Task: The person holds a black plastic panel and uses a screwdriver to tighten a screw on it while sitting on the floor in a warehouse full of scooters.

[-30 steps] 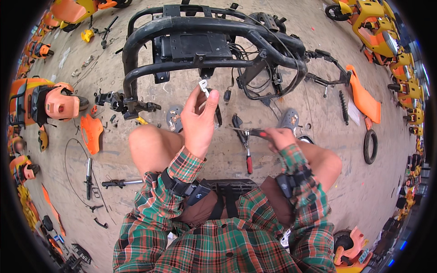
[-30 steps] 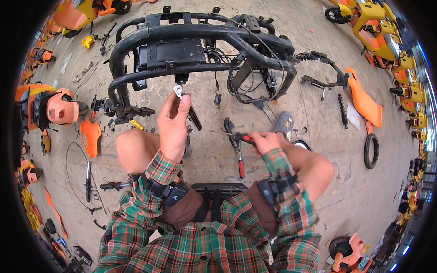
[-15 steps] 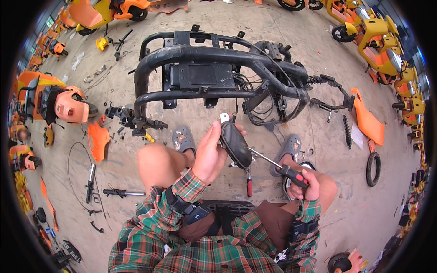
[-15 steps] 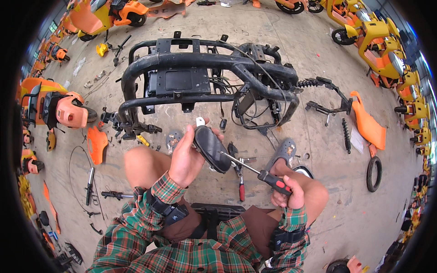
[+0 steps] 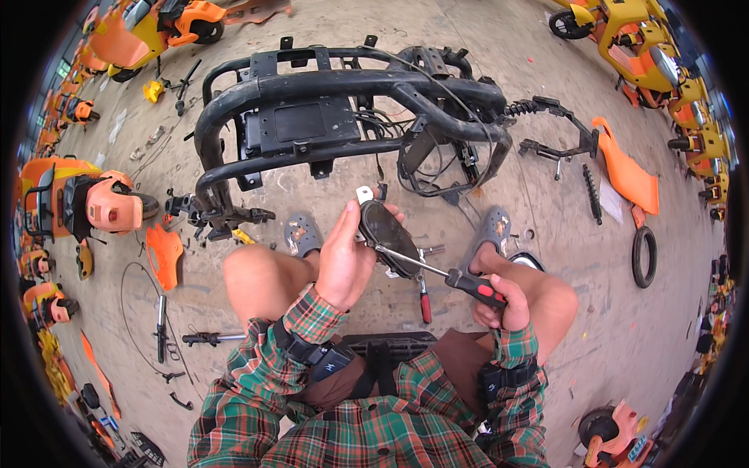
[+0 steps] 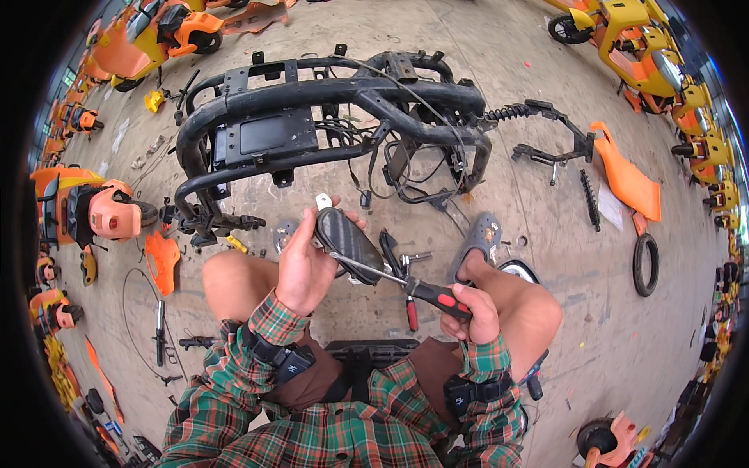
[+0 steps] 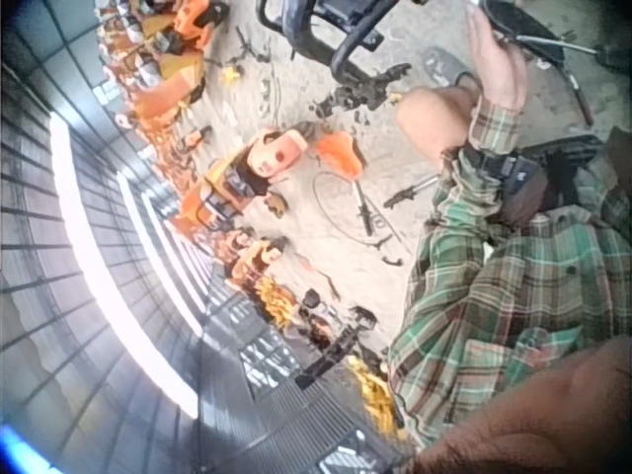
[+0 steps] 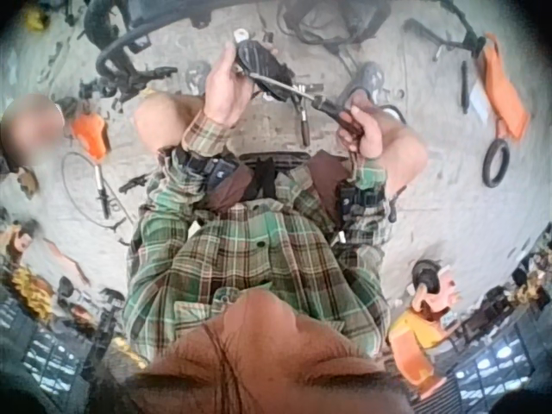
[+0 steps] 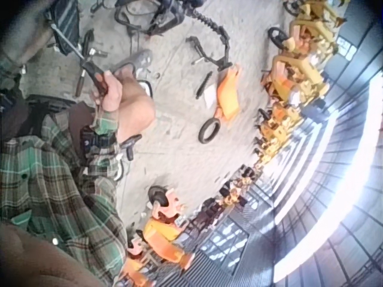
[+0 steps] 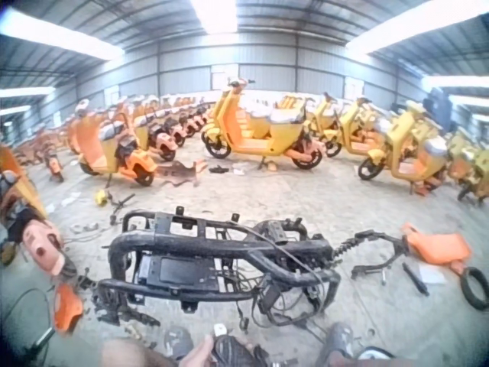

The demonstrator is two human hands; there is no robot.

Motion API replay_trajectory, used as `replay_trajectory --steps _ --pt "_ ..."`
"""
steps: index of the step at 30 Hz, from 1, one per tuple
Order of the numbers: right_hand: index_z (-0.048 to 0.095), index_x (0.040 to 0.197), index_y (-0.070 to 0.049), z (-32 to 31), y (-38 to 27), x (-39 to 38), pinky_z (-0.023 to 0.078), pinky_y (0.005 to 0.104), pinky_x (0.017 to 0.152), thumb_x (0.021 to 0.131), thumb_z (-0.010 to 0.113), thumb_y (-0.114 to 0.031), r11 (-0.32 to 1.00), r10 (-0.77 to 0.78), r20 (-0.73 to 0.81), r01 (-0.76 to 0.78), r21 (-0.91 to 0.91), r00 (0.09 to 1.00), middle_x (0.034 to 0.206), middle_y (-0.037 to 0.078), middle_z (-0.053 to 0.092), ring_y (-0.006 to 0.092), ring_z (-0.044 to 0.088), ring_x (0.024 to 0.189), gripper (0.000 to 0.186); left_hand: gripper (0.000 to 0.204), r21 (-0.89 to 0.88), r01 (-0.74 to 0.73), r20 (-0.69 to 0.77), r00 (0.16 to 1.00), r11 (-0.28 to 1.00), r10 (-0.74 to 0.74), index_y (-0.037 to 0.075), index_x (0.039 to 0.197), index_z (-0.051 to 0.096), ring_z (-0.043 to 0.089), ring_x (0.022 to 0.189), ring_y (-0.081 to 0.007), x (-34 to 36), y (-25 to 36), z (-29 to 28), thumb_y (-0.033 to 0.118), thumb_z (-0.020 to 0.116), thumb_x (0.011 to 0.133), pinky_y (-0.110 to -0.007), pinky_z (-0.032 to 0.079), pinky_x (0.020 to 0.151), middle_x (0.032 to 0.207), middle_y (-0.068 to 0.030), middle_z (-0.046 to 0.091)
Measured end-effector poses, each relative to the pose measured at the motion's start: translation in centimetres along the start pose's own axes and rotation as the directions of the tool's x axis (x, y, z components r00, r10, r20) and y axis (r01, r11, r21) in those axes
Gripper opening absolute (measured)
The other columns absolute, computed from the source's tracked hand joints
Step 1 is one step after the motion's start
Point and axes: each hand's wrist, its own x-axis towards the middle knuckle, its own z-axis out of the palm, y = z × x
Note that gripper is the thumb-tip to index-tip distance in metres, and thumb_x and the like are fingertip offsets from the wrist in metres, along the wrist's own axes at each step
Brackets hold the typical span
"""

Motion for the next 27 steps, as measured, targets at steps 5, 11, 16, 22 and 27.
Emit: replay_trajectory --steps 5,11,16,22,27 --pt "0.057 0.085 0.002 0.0 0.5 0.1 0.029 0.027 0.037 0.094 0.046 -0.036 0.997 0.067 -0.016 -0.067 0.04 0.998 0.046 0.005 0.041 0.012 0.032 0.032 0.04 0.048 -0.038 0.009 0.025 1.0 0.999 -0.008 0.001 0.133 0.039 0.054 0.114 -0.0295 -0.1 -0.1 -0.1 0.037 0.031 0.103 -0.042 0.044 0.098 0.115 -0.0149 0.058" --pt "0.06 0.091 -0.001 0.5 0.5 0.8 0.028 0.0265 0.037 0.096 0.033 -0.044 0.938 0.246 0.207 -0.286 0.196 0.947 0.042 -0.004 0.032 0.0099 0.029 0.03 0.051 0.047 -0.193 -0.005 0.077 0.997 0.981 0.02 0.002 0.13 0.042 0.05 0.12 -0.0319 0.0 -0.1 -0.5 0.039 0.033 0.102 -0.044 0.039 0.103 0.119 -0.0159 0.056" --pt "0.06 0.104 -0.001 0.7 2.3 0.7 0.03 0.0269 0.038 0.098 0.026 -0.046 0.773 0.24 0.455 -0.452 0.446 0.858 0.042 -0.005 0.032 0.0086 0.028 0.029 0.057 0.041 -0.222 -0.134 0.003 0.99 0.966 0.138 0.002 0.126 0.043 0.044 0.127 -0.0334 0.5 0.0 0.3 0.034 0.035 0.102 -0.045 0.035 0.107 0.126 -0.0171 0.053" --pt "0.058 0.095 0.002 1.3 4.0 1.5 0.031 0.0272 0.037 0.098 0.029 -0.044 0.679 0.32 0.526 -0.578 0.453 0.788 0.043 -0.005 0.034 0.0089 0.03 0.029 0.054 0.037 -0.14 -0.216 -0.014 0.976 0.966 0.216 0.004 0.128 0.041 0.044 0.128 -0.03 0.5 0.1 0.8 0.031 0.033 0.103 -0.042 0.037 0.107 0.133 -0.0175 0.048" --pt "0.057 0.091 0.001 1.9 4.0 1.6 0.031 0.0272 0.036 0.098 0.03 -0.044 0.682 0.37 0.465 -0.575 0.451 0.804 0.043 -0.004 0.034 0.009 0.031 0.03 0.053 0.035 -0.125 -0.234 -0.013 0.972 0.964 0.234 0.005 0.126 0.042 0.046 0.126 -0.0292 0.3 0.4 0.8 0.03 0.033 0.103 -0.041 0.038 0.106 0.131 -0.0177 0.05"
